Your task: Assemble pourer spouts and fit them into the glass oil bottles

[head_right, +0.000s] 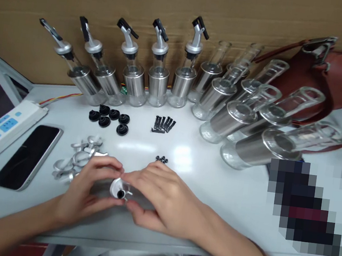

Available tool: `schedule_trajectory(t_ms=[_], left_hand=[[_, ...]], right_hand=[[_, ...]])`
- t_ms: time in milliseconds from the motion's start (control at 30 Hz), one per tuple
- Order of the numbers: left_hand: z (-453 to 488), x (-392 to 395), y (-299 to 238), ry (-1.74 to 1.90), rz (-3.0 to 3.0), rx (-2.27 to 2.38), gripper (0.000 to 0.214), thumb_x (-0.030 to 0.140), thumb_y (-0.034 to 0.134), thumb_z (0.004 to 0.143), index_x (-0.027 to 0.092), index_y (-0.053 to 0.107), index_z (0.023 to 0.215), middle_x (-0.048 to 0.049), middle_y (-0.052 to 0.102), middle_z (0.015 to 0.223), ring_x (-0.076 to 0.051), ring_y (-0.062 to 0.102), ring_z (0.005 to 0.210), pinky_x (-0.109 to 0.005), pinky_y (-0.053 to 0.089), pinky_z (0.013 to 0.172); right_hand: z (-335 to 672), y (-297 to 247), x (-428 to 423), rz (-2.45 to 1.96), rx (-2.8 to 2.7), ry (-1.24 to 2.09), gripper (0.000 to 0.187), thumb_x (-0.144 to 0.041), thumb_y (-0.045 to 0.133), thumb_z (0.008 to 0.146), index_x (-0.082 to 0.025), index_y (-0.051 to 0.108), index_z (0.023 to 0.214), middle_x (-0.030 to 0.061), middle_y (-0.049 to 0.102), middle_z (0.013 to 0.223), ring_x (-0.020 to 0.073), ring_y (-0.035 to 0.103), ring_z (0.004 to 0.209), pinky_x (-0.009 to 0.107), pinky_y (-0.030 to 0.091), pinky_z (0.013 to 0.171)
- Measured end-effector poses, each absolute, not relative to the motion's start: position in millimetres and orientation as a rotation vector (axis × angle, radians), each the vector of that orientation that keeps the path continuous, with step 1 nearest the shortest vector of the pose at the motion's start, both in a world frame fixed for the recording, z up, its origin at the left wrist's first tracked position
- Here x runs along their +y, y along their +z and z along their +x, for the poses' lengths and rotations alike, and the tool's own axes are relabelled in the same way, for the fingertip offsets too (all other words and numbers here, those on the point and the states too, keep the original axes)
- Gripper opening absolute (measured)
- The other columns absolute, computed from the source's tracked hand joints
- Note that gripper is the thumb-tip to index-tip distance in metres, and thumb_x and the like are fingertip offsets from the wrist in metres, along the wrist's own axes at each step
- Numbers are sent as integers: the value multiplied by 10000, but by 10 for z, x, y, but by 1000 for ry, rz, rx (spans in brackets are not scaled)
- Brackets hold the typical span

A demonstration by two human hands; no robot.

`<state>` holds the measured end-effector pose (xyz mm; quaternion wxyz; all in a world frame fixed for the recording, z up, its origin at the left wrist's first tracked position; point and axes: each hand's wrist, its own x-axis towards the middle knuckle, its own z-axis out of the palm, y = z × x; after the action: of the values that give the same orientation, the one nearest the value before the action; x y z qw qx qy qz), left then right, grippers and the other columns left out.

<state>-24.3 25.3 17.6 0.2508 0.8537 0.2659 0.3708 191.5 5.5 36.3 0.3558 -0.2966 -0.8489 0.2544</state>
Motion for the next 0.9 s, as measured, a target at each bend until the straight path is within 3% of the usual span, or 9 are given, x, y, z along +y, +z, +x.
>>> schedule_trajectory(t_ms=[200,300,433,500,567,700,800,900], left_hand=[[-227,233,159,1018,2161,642,286,333,636,898,215,495,1117,-63,592,1016,-165,622,919,-270,559,754],[-230,229,152,955,2253,675,141,241,557,946,209,525,1079,-84,570,1098,-168,622,982,-268,568,772],[-227,227,148,896,2368,599,144,176,450,985,203,551,1086,-64,563,1054,-127,634,900,-224,566,756],[-223,229,156,889,2402,600,140,221,455,992,193,564,1077,-57,553,1014,-116,630,860,-205,560,735],[-223,231,170,885,2414,617,163,288,462,993,189,569,1064,-51,558,967,-121,627,830,-208,556,711],[-234,228,187,860,2436,681,215,380,495,970,194,575,1043,-40,587,877,-152,603,778,-249,534,674],[-242,226,175,863,2446,675,228,392,516,958,187,569,1044,-35,595,849,-158,580,770,-254,511,680],[-242,233,151,903,2458,645,244,406,510,959,179,558,1035,-29,593,826,-159,559,769,-264,493,696]], right_hand=[[1912,319,46,-899,-2164,524,155,-151,450,963,-136,601,989,41,687,732,150,621,643,350,541,769],[1904,288,47,-937,-2146,475,177,-145,430,972,-150,606,997,22,675,718,140,606,624,342,532,764],[1903,290,61,-973,-2160,535,210,-152,408,982,-166,617,968,10,672,717,138,602,615,339,507,751],[1925,301,83,-1025,-2180,551,193,-191,418,988,-164,609,987,36,694,785,163,629,687,350,498,743],[1967,299,121,-1140,-2200,522,196,-269,440,988,-160,590,1051,104,709,961,225,649,883,391,497,783],[2072,219,227,-1391,-2286,375,352,-445,435,973,-147,542,1124,229,530,1368,367,417,1324,567,419,934],[2122,130,288,-1477,-2374,365,459,-551,410,954,-132,531,1098,256,435,1450,394,284,1409,606,370,964],[2138,88,315,-1494,-2419,344,492,-580,405,945,-118,533,1057,268,440,1437,400,277,1409,582,350,980]])
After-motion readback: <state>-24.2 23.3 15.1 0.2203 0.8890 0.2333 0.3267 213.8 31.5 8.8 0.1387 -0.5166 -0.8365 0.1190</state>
